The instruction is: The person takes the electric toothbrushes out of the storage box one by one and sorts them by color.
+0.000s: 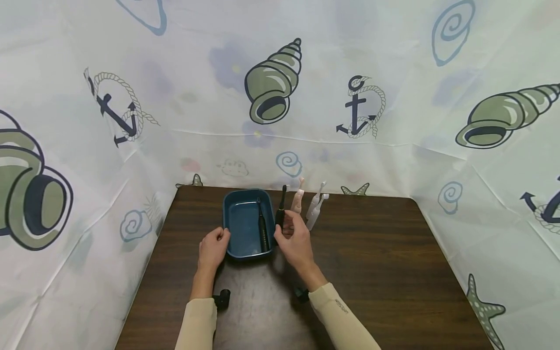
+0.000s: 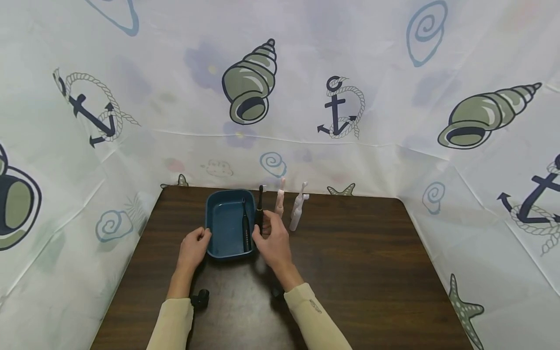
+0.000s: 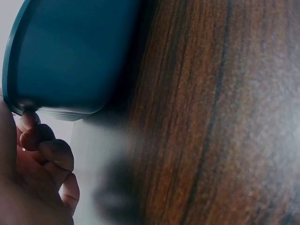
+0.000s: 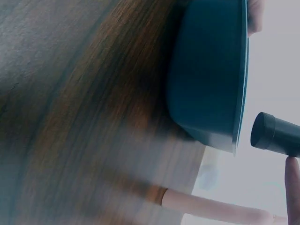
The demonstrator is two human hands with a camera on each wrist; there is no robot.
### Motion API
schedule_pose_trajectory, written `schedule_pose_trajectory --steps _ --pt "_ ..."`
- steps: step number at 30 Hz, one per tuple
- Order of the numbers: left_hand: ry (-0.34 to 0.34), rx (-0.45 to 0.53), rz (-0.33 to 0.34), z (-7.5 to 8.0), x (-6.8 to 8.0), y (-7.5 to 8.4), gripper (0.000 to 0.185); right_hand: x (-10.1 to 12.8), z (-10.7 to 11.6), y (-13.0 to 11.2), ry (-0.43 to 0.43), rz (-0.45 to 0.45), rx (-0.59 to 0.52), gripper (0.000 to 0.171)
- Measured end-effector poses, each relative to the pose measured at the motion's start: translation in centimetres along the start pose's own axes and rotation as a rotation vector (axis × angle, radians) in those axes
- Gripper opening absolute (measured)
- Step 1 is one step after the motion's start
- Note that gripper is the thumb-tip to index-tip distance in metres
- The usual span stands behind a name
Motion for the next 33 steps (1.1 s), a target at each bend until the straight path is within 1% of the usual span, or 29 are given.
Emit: schedule_pose_trajectory --steps 4,9,17,20,27,30,33 --pt "0.008 0.009 -0.005 0.0 -0.1 -0.3 0.046 0.1 1.1 0.5 0.048 0.009 -0.042 0.043" --pt "0.022 0.012 -0.018 0.0 -0.2 -0.3 0.047 0.4 2.4 1.3 0.098 -0.029 -0.064 0.045" --pt "0.001 0.011 -0.002 -0.2 0.0 -0.3 0.046 0.8 3.5 2.5 0.178 -0.052 -0.068 0.044" --pt "0.004 0.017 0.004 -0.1 -0.1 -0.3 0.046 0.8 3.8 2.1 0.193 -0.054 -0.055 0.043" --pt "0.006 0.004 0.008 0.1 0.0 0.0 0.046 0.8 5.4 -0.5 0.221 -0.020 -0.081 0.041" --pt "0.006 0.001 0.000 0.1 -0.1 0.0 0.046 0.9 6.1 -0.6 0.246 -0.024 -0.072 0.040" --pt "0.000 -0.002 -0.002 0.0 -0.1 -0.1 0.046 1.0 6.5 -0.1 0.263 -0.041 -0.077 0.040"
Point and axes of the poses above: each hand's wrist, its own x-axis away from the middle knuckle, its own z-axis out of the back of the hand, y = z × x, the point moved 7 cm from there along -x, towards the middle knuckle, and after that the axes turned 2 degrees about y, right-handed, at the moved point
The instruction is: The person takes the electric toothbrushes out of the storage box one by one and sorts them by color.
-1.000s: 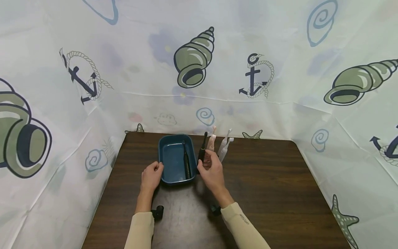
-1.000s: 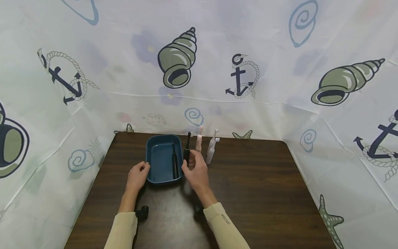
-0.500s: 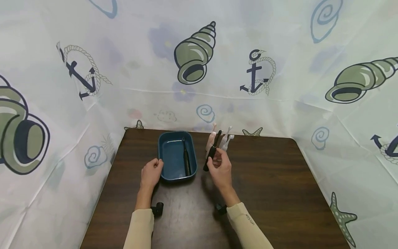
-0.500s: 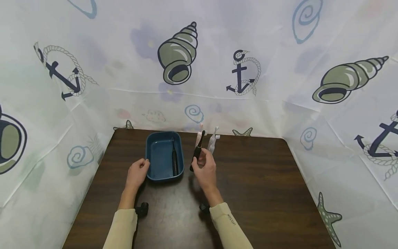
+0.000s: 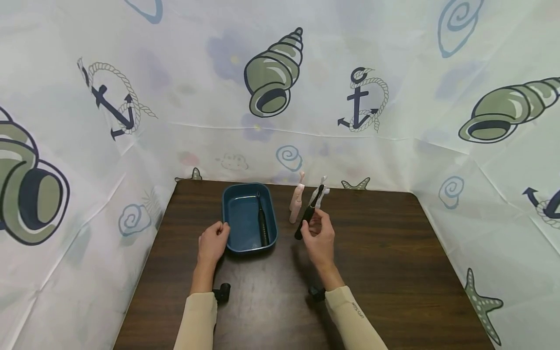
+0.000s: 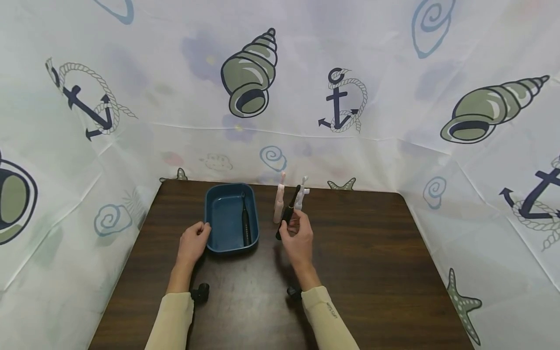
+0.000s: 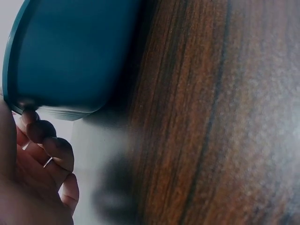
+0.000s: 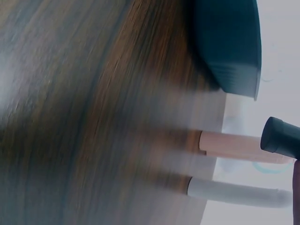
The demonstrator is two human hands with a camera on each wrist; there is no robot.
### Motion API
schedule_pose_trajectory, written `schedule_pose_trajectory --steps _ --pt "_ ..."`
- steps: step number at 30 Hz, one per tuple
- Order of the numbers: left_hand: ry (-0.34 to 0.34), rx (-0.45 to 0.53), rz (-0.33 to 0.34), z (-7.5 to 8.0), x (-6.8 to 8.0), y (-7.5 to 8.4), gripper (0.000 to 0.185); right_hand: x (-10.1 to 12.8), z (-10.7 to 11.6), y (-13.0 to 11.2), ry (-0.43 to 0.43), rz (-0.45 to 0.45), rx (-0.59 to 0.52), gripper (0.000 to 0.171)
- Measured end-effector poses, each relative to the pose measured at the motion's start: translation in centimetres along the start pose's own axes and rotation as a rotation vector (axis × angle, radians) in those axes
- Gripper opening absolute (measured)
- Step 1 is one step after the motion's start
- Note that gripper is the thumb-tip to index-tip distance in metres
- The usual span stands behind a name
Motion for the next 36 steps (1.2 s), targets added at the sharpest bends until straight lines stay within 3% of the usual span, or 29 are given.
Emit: schedule_pose_trajectory --steps 25,36 --pt "0.000 -0.007 -0.003 -0.1 -0.1 -0.1 0.046 -0.8 3.7 2.5 0.062 -0.041 0.034 0.039" --pt "-0.019 -0.064 0.014 0.0 -0.2 0.4 0.044 -1.3 5.0 3.5 0.106 -0.043 0.056 0.039"
Point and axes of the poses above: each hand's wrist, its own x-axis away from the middle knuckle, its own z-axis out of the back of the hand, y = z × x, the point moved 7 cm from there along -x, towards the middle knuckle, and after that the axes turned 2 degrees about y, right-handed, at the moved point
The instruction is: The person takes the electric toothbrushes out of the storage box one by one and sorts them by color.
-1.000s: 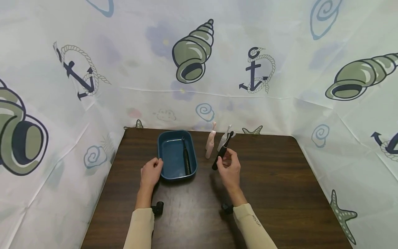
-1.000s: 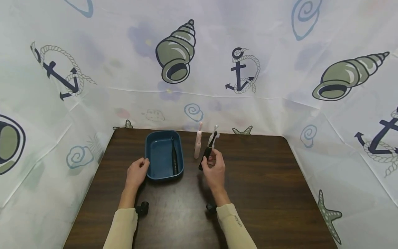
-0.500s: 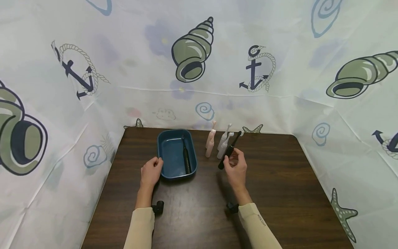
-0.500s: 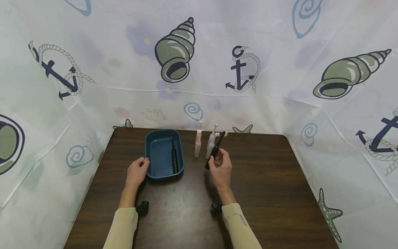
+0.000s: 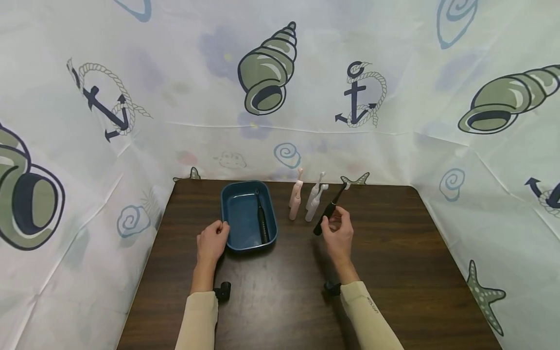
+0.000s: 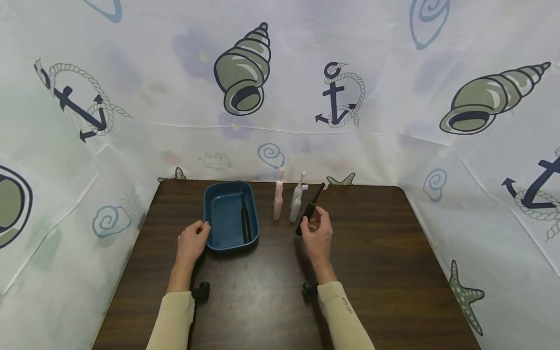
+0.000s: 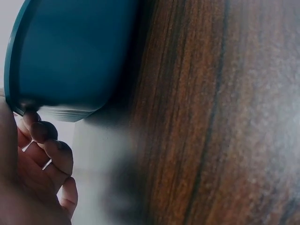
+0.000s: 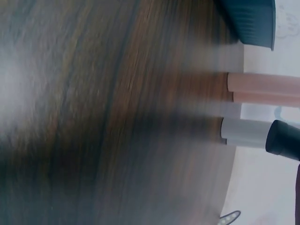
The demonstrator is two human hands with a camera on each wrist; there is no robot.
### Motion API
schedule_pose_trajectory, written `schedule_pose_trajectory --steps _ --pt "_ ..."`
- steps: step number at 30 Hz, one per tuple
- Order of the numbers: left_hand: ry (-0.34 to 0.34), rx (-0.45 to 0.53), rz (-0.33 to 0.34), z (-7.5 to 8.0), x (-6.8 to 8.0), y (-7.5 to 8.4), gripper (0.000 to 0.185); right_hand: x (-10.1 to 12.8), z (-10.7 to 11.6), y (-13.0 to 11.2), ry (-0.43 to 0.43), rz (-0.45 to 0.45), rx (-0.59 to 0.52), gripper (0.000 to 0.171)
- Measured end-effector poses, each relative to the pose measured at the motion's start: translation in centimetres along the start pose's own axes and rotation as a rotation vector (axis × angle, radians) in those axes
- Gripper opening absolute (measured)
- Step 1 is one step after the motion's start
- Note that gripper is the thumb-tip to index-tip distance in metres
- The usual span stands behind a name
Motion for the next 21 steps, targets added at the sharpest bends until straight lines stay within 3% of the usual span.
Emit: schedule_pose_trajectory --steps 4,13,21 --pt "0.006 -0.003 0.000 0.0 0.0 0.0 0.045 -0.4 0.2 0.9 0.015 -0.019 0.004 0.039" --pt "0.011 0.007 -0.004 -0.1 0.0 -0.2 0.045 -1.8 0.2 5.6 0.026 -0.047 0.052 0.040" --pt "0.022 0.036 -0.017 -0.1 0.0 -0.5 0.045 -2.4 0.2 7.2 0.018 -0.071 0.090 0.039"
Point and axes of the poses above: each hand's wrist, its own x-axis away from the middle knuckle, its own z-axis out of the back of the hand, y = z × x, the point moved 7 cm from there along -x, towards the middle knuckle, and after that the axes turned 2 degrees about y, right-handed, at the moved point
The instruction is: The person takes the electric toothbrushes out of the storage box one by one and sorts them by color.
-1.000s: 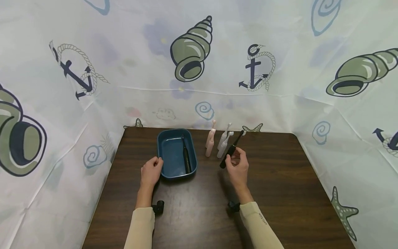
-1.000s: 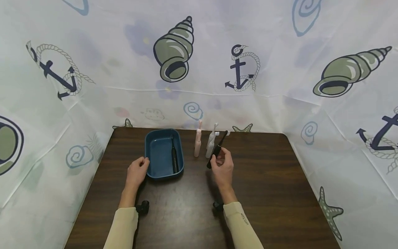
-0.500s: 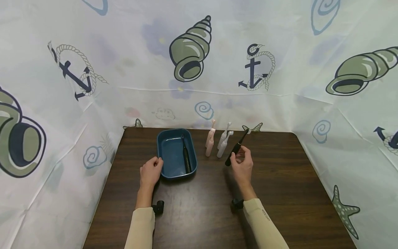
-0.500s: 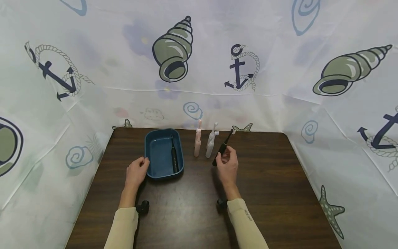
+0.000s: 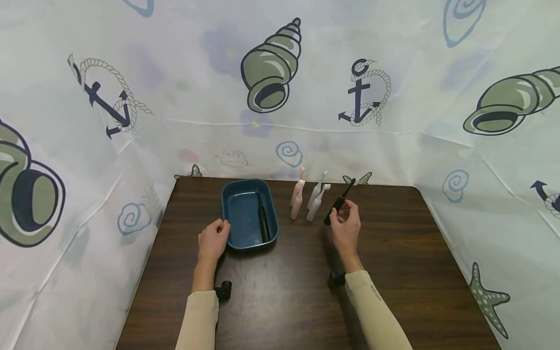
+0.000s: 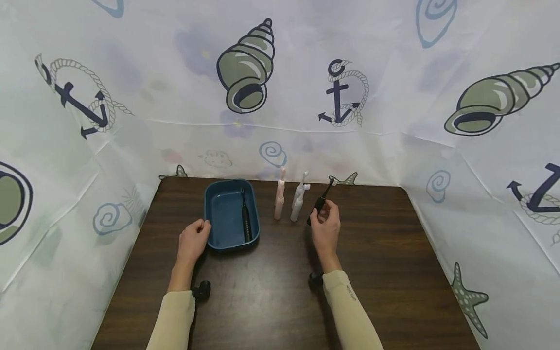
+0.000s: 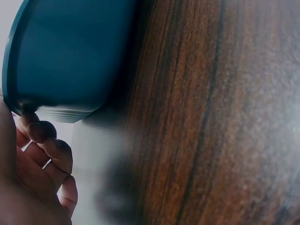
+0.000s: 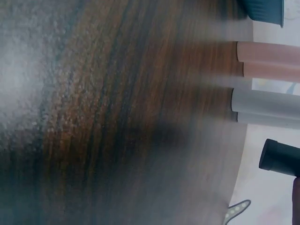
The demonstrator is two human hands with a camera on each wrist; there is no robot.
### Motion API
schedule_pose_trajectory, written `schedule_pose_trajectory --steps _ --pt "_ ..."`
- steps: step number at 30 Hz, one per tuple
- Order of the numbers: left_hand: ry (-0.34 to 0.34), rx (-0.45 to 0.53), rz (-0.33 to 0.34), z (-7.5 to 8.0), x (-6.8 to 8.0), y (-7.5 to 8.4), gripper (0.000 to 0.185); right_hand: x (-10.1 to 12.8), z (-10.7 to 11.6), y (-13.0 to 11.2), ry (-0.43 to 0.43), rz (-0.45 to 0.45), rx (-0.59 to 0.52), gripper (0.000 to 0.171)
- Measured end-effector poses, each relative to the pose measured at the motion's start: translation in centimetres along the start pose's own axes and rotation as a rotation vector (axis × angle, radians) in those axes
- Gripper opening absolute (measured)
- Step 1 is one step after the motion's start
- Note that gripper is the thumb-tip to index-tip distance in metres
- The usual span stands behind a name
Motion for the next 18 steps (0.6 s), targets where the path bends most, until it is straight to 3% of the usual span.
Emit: schedule_pose_trajectory --steps 18 --pt "-0.015 -0.068 -0.009 0.1 -0.1 0.0 0.046 -0.9 -1.0 1.6 0.000 -0.037 0.016 0.038"
Point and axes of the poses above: each hand's wrist, its own x-axis away from the middle knuckle, its own z-axis out of the back of the hand, y = z × x, the point moved 7 cm from there along -x, towards the middle knuckle, and after that the axes turned 2 degrees about y, right-handed, at the moved point
